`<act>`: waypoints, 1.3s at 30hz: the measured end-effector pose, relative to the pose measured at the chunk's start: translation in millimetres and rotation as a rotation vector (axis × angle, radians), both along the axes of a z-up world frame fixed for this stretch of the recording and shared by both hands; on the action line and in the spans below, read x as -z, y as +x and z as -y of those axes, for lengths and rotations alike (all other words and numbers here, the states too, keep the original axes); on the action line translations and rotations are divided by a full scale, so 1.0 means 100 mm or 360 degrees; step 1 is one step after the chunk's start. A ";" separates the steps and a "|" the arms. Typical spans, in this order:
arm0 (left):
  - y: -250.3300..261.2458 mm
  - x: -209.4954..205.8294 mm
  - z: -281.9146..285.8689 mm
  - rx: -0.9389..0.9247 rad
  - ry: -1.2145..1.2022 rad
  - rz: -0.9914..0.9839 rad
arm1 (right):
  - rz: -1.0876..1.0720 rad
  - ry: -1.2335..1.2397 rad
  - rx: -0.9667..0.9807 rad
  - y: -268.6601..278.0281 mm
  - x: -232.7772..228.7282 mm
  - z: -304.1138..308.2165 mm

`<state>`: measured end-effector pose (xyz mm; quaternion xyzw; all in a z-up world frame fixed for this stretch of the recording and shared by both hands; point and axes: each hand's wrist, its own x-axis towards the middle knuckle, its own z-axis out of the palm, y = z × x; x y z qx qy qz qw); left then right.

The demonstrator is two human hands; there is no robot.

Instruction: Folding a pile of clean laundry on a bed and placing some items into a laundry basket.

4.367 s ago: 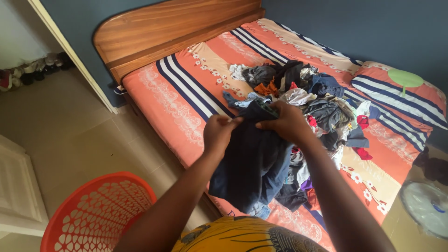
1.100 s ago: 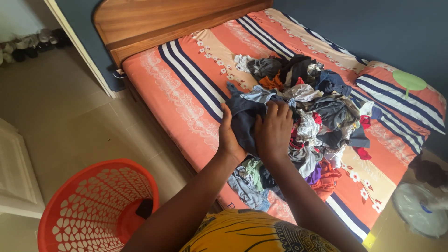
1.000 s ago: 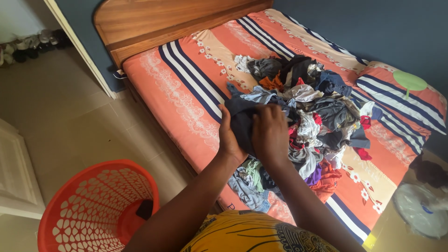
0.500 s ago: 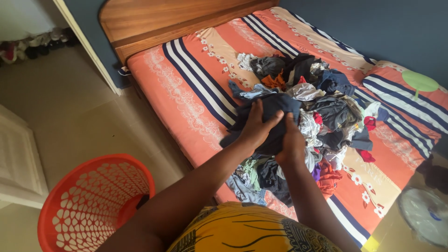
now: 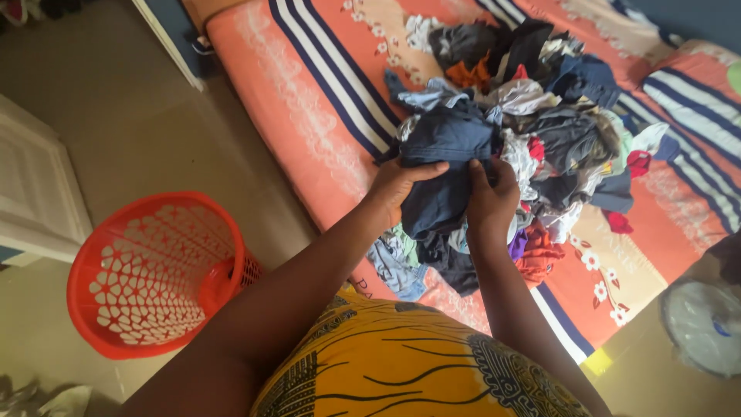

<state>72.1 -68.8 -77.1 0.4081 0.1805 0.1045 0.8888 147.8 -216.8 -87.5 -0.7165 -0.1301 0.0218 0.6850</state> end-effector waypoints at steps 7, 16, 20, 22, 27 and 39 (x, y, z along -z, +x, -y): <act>-0.04 0.31 -0.21 0.0066 -0.0073 -0.0091 | -0.0552 0.0126 -0.0171 -0.06 0.06 -0.30; 0.02 1.35 -1.14 -0.0027 -0.0556 -0.0418 | -0.0602 -0.0651 -0.0190 0.16 1.08 -1.22; 0.11 1.66 -1.83 -0.0205 -0.0332 -0.0665 | -0.0701 -0.0415 -0.0326 0.43 2.13 -1.85; 0.23 2.00 -2.23 -0.0284 -0.0183 -0.0712 | -0.0622 -0.0271 -0.0451 0.59 2.52 -2.24; 0.52 3.21 -2.96 -0.0467 0.0056 -0.0710 | -0.0930 -0.0156 -0.0515 0.78 3.28 -2.96; 1.09 3.56 -3.44 -0.0985 0.2230 -0.0803 | -0.0957 -0.0299 -0.0413 1.40 4.14 -3.69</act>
